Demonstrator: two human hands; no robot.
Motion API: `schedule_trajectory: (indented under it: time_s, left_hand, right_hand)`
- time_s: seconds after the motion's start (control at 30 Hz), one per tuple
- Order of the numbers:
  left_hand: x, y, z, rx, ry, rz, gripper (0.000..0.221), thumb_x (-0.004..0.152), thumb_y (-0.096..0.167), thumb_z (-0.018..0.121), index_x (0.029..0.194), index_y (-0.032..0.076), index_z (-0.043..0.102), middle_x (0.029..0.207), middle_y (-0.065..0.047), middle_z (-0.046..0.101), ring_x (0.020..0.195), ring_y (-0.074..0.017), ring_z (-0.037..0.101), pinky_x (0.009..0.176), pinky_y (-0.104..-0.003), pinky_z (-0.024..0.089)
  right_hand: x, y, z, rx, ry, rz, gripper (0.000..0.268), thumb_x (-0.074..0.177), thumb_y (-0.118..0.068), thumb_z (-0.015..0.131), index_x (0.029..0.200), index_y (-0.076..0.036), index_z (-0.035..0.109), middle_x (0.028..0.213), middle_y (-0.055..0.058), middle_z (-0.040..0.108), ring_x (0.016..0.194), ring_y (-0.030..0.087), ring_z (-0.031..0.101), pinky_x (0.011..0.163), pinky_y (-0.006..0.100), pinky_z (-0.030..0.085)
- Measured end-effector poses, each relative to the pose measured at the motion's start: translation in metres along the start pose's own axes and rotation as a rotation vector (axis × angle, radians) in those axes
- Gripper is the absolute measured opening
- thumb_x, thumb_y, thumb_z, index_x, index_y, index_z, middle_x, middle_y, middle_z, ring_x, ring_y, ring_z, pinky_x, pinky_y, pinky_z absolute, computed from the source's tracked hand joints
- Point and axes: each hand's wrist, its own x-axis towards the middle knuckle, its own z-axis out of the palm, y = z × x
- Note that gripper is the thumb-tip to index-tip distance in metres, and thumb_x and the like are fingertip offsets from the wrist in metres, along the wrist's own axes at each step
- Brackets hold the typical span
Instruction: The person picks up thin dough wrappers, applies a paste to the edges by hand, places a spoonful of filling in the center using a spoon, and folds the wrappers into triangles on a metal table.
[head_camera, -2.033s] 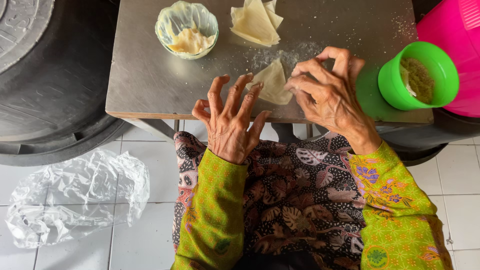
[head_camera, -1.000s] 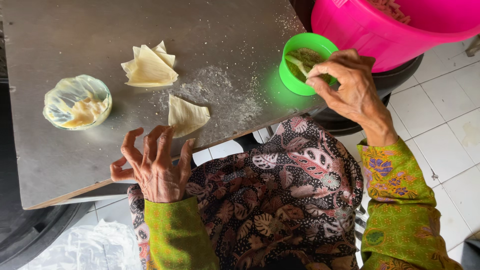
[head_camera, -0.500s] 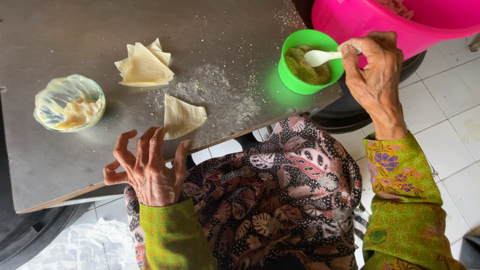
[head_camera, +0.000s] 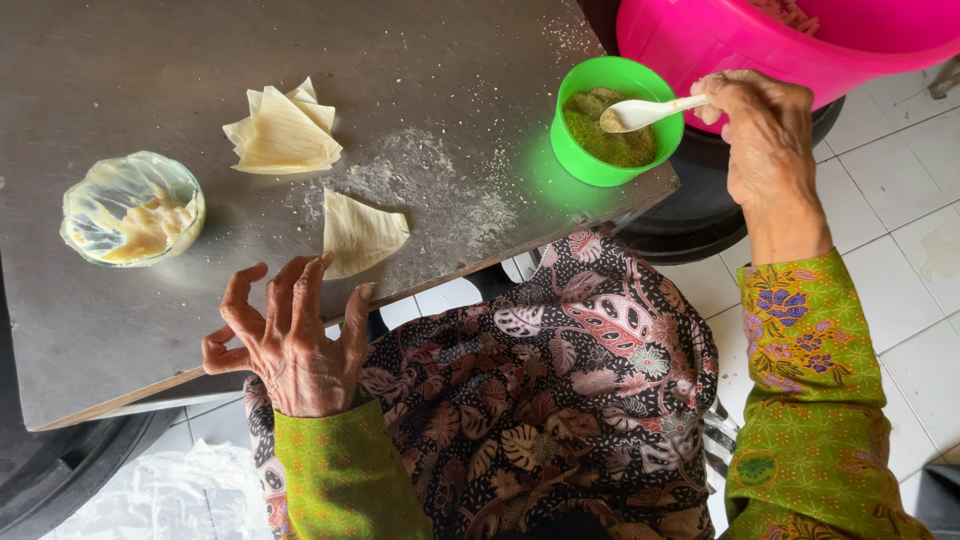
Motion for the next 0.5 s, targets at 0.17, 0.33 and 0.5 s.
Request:
schedule_trajectory:
  time_s: [0.17,0.33,0.5]
  left_hand:
    - [0.0,0.0,-0.003,-0.024,-0.009,0.008,0.047,0.102,0.058,0.071,0.129,0.019,0.071,0.136,0.005,0.069,0.145,-0.0272,0.039,0.109,-0.057,0.016]
    - [0.002,0.0,-0.007,0.007,-0.034,0.023,0.046,0.096,0.06,0.074,0.12,0.021,0.072,0.137,0.006,0.067,0.14,-0.0285,0.039,0.106,-0.058,0.015]
    - [-0.004,-0.005,-0.005,0.018,-0.004,0.0,0.045,0.094,0.058,0.075,0.119,0.021,0.072,0.134,0.006,0.065,0.138,-0.0279,0.039,0.103,-0.059,0.018]
  right_hand:
    - [-0.006,-0.013,-0.007,0.123,0.032,0.141,0.01,0.103,-0.007,0.065,0.099,-0.004,0.074,0.089,0.004,0.07,0.079,0.009,0.062,0.062,0.022,0.04]
    - [-0.009,-0.023,-0.003,0.334,-0.017,0.147,0.009,0.103,-0.004,0.065,0.098,-0.005,0.072,0.099,0.008,0.072,0.083,0.015,0.065,0.066,0.026,0.043]
    - [-0.017,-0.045,0.038,0.517,-0.156,0.169,0.013,0.107,0.001,0.061,0.099,0.001,0.071,0.1,0.015,0.07,0.08,0.018,0.06,0.071,0.029,0.045]
